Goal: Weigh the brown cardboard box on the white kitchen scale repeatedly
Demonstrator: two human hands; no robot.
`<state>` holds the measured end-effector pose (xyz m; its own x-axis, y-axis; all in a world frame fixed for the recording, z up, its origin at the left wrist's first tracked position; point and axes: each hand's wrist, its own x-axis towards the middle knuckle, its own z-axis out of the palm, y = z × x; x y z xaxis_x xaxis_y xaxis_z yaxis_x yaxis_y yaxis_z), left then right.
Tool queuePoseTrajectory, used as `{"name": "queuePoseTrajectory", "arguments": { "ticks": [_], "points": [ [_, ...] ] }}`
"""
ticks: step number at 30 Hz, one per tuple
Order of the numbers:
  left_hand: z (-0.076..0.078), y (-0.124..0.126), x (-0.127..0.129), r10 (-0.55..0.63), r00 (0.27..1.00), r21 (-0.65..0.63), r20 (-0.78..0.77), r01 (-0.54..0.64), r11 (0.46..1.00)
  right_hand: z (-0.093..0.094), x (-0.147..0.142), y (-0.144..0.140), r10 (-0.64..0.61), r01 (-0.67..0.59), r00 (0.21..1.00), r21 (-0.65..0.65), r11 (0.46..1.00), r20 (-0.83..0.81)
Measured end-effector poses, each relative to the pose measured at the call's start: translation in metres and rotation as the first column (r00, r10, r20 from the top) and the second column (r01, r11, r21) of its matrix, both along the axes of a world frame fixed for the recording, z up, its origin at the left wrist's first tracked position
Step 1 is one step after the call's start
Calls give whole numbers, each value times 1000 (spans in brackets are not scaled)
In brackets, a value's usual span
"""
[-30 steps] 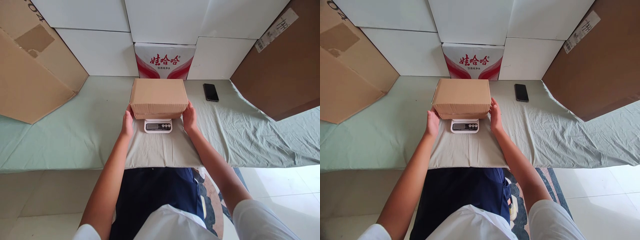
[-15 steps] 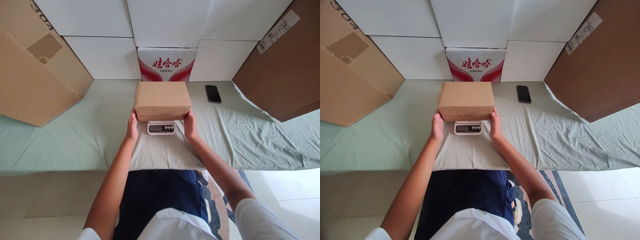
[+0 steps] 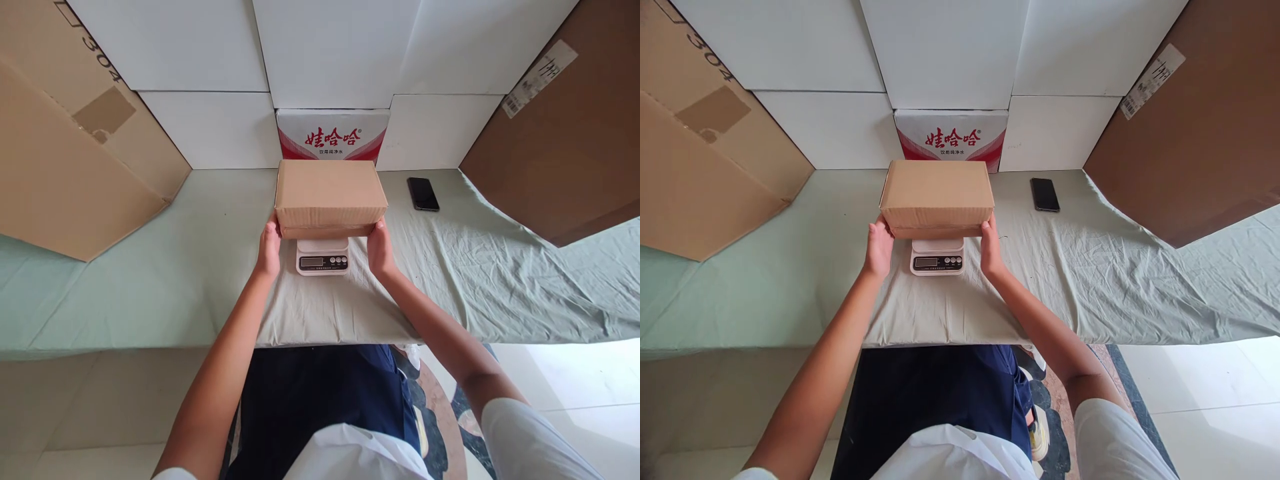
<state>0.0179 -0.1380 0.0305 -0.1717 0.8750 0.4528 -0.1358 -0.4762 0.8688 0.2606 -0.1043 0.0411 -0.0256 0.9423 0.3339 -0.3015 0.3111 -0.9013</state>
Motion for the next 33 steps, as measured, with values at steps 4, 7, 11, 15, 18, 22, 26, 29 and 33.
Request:
{"name": "queuePoseTrajectory", "arguments": {
  "ticks": [4,7,11,15,18,22,26,29,33],
  "points": [
    [19,36,-7,-24,1000,15,-11,24,1000,8,-1,35,-39,36,998,72,997,39],
    [19,71,-13,12,1000,-86,19,-10,996,8,-8,71,-24,19,999,109,994,46],
    [7,111,-16,54,996,-175,72,-40,984,-2,-25,109,4,-4,1000,49,999,1],
    [-10,132,-15,135,983,-227,127,-104,968,-17,-37,129,3,-3,999,0,1000,-34],
    [-19,140,-17,156,976,-257,155,-113,960,-26,-39,138,7,-8,999,-33,999,-40],
    [-27,145,-21,138,977,-236,161,-98,967,-37,-37,143,-8,3,999,-122,993,-37],
    [-31,146,-22,108,983,-215,151,-74,974,-41,-34,146,-15,12,1000,-143,990,-26],
    [-32,145,-19,104,986,-249,131,-69,966,-42,-32,148,-25,24,1000,-128,991,-7],
    [-27,140,-19,111,991,-310,73,-83,947,-44,-28,150,-29,31,999,-132,991,20]
  ]
}}
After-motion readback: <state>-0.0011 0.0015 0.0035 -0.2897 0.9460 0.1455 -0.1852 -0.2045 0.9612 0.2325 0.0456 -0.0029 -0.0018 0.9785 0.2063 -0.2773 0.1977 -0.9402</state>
